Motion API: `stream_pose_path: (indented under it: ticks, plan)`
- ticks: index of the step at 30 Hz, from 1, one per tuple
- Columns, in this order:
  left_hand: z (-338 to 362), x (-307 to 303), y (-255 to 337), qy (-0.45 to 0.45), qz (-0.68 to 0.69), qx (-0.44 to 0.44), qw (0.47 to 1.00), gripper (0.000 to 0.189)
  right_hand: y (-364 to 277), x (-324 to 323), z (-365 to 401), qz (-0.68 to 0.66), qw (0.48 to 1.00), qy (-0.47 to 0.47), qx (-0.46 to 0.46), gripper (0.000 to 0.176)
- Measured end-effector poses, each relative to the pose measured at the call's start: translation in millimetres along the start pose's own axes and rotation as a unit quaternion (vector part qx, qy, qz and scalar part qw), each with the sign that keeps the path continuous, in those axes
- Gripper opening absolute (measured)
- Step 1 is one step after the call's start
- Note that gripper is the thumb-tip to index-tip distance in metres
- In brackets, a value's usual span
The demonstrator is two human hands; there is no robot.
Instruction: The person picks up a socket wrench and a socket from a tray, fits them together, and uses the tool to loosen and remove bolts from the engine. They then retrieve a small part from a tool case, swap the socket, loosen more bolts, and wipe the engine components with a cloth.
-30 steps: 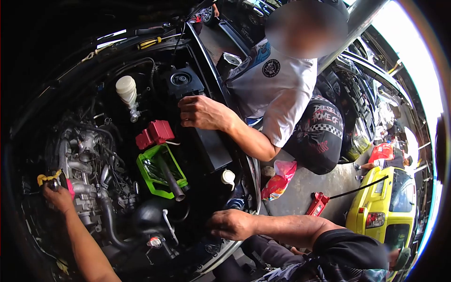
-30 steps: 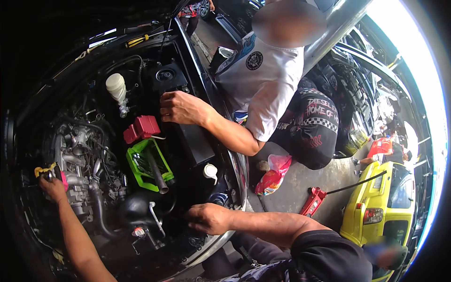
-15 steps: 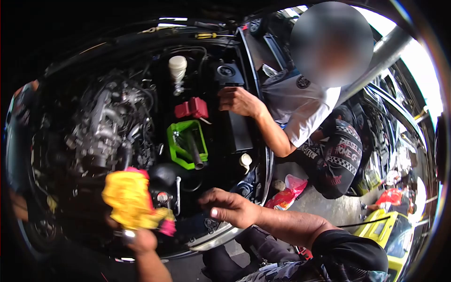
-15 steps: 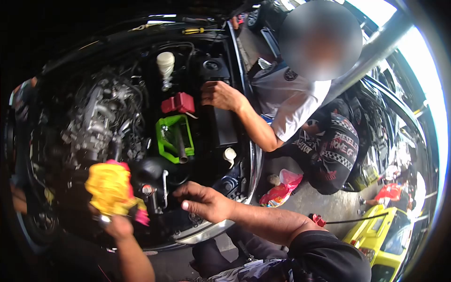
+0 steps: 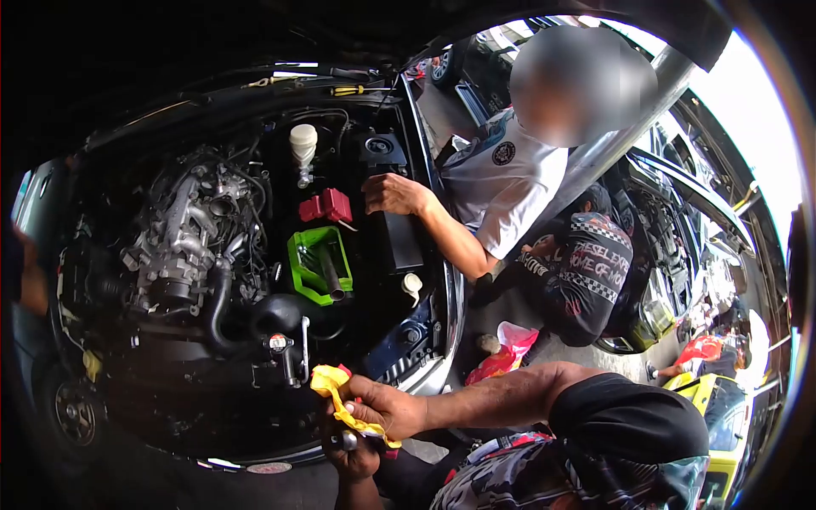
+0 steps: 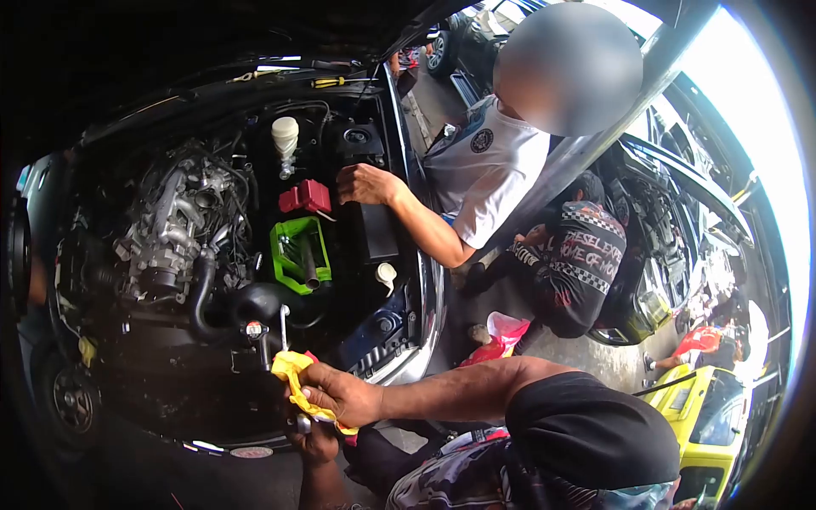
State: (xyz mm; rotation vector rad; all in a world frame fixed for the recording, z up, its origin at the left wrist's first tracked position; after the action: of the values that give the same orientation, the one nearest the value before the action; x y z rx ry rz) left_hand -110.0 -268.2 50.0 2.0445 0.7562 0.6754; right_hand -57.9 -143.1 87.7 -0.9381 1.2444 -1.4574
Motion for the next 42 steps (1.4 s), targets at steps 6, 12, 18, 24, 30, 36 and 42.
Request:
stream_pose_path:
  ticks: [6,12,18,24,30,36,42]
  plan:
    - [28,6,-1,-0.028,-0.135,0.045,0.989,0.076,-6,-2,13,0.100,0.995,-0.026,-0.011,0.056]
    - [29,19,25,-0.094,-0.047,-0.067,0.992,0.076,-22,-15,22,-0.134,0.927,-0.298,0.187,0.072]
    - [47,14,25,-0.059,0.099,-0.175,0.978,0.083,-16,-9,33,-0.069,0.887,-0.370,0.267,0.080]
    - [36,32,49,-0.173,0.031,-0.056,0.983,0.069,-12,3,55,-0.314,0.875,-0.253,0.267,0.081]
    - [38,66,47,0.062,0.021,0.012,0.998,0.077,-22,0,48,-0.170,0.941,-0.195,0.217,0.092]
    - [19,76,55,0.077,0.016,0.012,0.997,0.082,-34,-14,47,-0.053,0.967,-0.220,0.120,0.093]
    - [9,82,82,0.157,0.030,-0.002,0.987,0.043,-27,-23,56,-0.016,0.971,-0.233,0.051,0.082]
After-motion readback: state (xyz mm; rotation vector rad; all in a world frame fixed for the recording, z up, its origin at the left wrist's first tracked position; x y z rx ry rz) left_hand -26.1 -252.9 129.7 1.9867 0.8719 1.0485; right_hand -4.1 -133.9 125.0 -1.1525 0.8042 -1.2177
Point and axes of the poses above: each hand's wrist, its own z-axis away from the middle knuckle, its own x-axis out of the palm, y = z × x, the point moved 2 cm from there along -z, towards the middle knuckle, and after that the axes turned 14 degrees about x, right-handed, at the moved point
